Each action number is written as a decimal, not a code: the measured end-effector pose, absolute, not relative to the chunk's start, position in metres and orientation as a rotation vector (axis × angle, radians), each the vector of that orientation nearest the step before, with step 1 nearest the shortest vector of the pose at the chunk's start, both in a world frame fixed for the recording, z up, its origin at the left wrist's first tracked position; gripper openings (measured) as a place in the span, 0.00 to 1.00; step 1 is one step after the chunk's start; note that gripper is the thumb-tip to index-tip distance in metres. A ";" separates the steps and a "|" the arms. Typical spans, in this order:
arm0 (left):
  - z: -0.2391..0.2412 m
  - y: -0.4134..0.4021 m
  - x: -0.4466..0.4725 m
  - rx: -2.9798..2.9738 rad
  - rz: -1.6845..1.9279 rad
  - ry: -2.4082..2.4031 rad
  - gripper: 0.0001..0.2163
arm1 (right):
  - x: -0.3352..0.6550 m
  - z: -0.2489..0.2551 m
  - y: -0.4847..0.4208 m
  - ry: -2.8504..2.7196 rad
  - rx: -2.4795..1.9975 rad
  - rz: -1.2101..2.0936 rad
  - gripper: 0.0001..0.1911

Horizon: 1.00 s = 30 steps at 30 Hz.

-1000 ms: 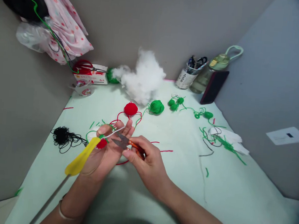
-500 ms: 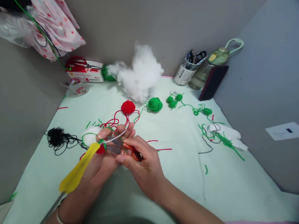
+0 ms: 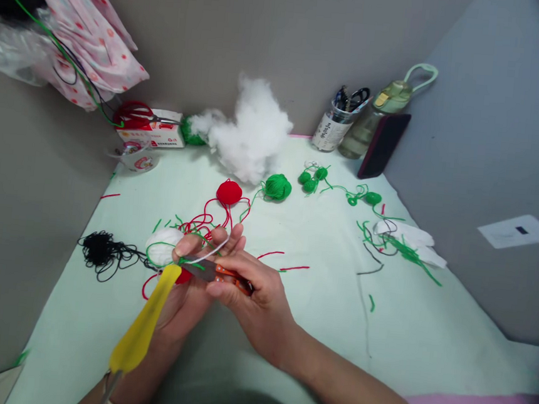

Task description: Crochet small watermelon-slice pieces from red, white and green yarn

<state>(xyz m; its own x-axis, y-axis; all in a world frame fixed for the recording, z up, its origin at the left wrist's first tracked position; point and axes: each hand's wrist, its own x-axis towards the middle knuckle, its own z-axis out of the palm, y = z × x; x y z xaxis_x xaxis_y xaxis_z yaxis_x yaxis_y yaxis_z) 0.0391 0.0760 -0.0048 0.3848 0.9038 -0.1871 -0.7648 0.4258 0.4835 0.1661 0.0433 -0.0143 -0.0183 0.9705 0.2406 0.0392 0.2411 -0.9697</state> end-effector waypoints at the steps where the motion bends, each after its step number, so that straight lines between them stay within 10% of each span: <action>1: -0.005 0.076 0.039 0.348 1.091 0.471 0.11 | 0.166 -0.014 0.043 -1.348 -1.052 1.023 0.09; 24: -0.003 0.074 0.043 0.301 1.090 0.481 0.14 | 0.169 -0.004 0.042 -1.095 -1.037 1.327 0.13; 30: -0.003 0.079 0.037 0.294 1.095 0.523 0.14 | 0.213 -0.005 0.045 -1.119 -1.267 0.977 0.15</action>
